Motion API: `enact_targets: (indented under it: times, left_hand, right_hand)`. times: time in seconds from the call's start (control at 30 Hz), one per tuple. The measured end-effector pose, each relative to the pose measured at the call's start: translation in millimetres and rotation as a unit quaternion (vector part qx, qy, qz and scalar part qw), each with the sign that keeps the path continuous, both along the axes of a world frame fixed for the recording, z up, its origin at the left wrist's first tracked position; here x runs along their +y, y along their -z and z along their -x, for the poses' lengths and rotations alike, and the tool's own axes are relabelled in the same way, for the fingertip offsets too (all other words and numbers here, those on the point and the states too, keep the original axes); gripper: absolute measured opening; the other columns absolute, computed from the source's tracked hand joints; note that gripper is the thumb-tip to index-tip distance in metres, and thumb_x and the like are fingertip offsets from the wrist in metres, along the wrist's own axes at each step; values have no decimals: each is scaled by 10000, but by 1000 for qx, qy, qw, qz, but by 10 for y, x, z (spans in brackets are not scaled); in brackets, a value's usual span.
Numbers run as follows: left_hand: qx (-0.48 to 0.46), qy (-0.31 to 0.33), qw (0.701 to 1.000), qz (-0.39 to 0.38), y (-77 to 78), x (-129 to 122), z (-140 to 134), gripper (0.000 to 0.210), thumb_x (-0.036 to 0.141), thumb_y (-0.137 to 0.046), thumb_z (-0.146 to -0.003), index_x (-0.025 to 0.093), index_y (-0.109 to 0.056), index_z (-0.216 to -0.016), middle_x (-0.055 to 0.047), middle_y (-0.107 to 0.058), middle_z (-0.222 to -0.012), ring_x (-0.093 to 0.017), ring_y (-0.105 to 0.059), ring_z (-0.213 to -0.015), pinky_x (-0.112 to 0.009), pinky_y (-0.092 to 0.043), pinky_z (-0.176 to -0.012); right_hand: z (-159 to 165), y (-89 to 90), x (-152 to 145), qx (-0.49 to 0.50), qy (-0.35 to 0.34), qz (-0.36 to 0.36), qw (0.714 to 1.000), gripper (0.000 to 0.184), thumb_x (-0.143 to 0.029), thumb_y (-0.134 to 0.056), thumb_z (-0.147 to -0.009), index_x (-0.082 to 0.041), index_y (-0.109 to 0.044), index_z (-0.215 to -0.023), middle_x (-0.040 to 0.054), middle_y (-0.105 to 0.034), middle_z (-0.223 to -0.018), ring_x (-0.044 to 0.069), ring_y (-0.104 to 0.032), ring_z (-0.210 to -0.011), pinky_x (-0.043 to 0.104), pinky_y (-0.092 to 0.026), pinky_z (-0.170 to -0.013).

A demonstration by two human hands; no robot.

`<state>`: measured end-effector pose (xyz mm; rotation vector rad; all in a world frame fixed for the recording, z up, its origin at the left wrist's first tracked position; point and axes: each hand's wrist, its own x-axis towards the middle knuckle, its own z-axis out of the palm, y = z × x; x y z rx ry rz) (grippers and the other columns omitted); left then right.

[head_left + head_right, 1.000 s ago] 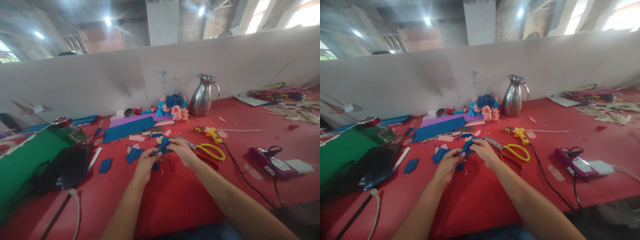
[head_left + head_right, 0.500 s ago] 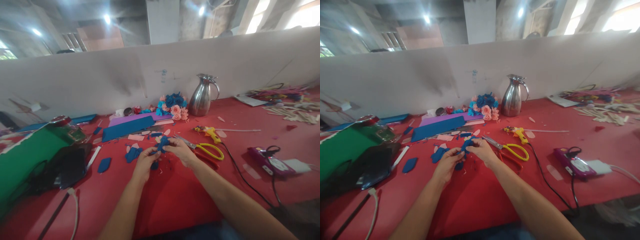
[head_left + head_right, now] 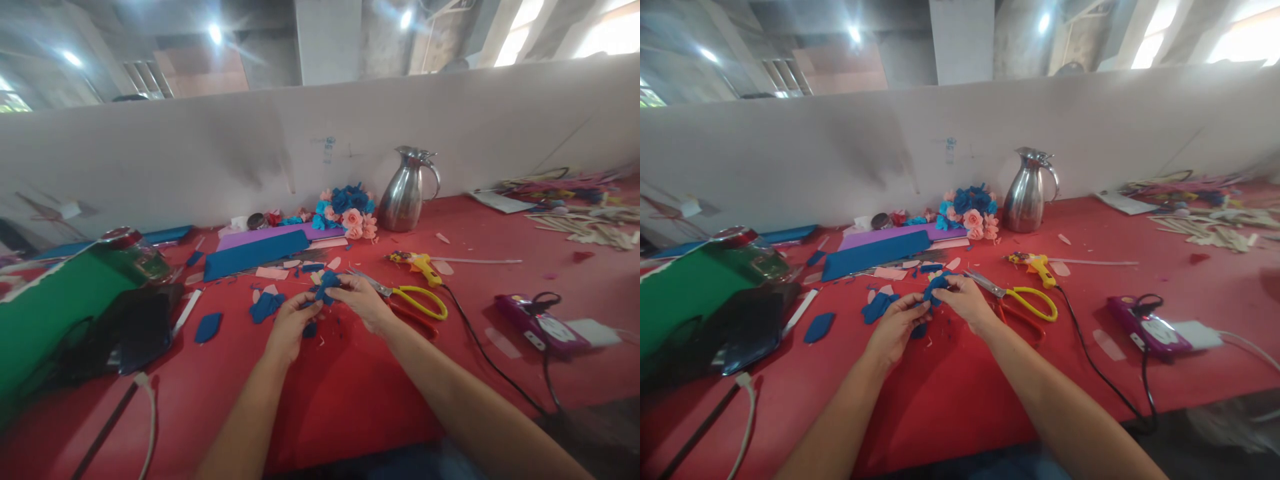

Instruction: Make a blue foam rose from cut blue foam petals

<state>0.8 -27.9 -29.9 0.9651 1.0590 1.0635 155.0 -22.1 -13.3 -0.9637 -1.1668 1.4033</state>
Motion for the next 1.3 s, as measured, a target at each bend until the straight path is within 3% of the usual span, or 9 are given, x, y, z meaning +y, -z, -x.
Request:
enact_targets:
  times: [0.2, 0.4, 0.7, 1.1, 1.3]
  left_hand:
    - [-76, 15, 996, 49, -70, -26, -22, 311, 247, -843, -490, 147, -640, -703, 36, -569, -583, -69, -514, -500, -175, -346, -472]
    - [-137, 5, 987, 88, -76, -10, -13, 305, 289, -821, -554, 146, -607, -719, 22, -570, -593, -91, -537, -490, -182, -350, -428]
    - [-87, 21, 992, 85, -90, -23, -7, 295, 267, -846, -480, 137, -634, -639, 27, -551, -531, -72, -504, -480, -178, -341, -451]
    - [91, 13, 993, -72, -13, -35, -41, 223, 373, -730, -659, 155, -684, -658, -10, -606, -598, -121, -527, -592, -227, -395, -601]
    - [68, 7, 993, -93, -25, -40, -41, 227, 389, -714, -690, 165, -680, -705, 7, -604, -609, -114, -510, -583, -219, -386, -588]
  right_hand:
    - [2, 16, 5, 5, 4, 0, 1000, 152, -304, -696, -634, -167, -675, -698, -5, -659, -695, 128, -550, -678, 285, -410, -714]
    - [-5, 23, 3, 17, -6, 2, 1000, 155, -316, -706, -642, -176, -682, -704, 1, -663, -706, 143, -573, -712, 304, -415, -758]
    - [-3, 29, 4, 10, -21, -1, 1000, 175, -336, -705, -642, -171, -660, -678, -8, -636, -677, 144, -562, -710, 312, -417, -771]
    - [13, 40, 14, -5, -4, 2, 1000, 121, -289, -666, -626, -174, -644, -658, -23, -629, -652, 141, -556, -686, 292, -415, -734]
    - [25, -1, -3, 17, 0, -1, 1000, 134, -289, -643, -632, -178, -616, -700, -27, -592, -666, 128, -527, -669, 280, -399, -702]
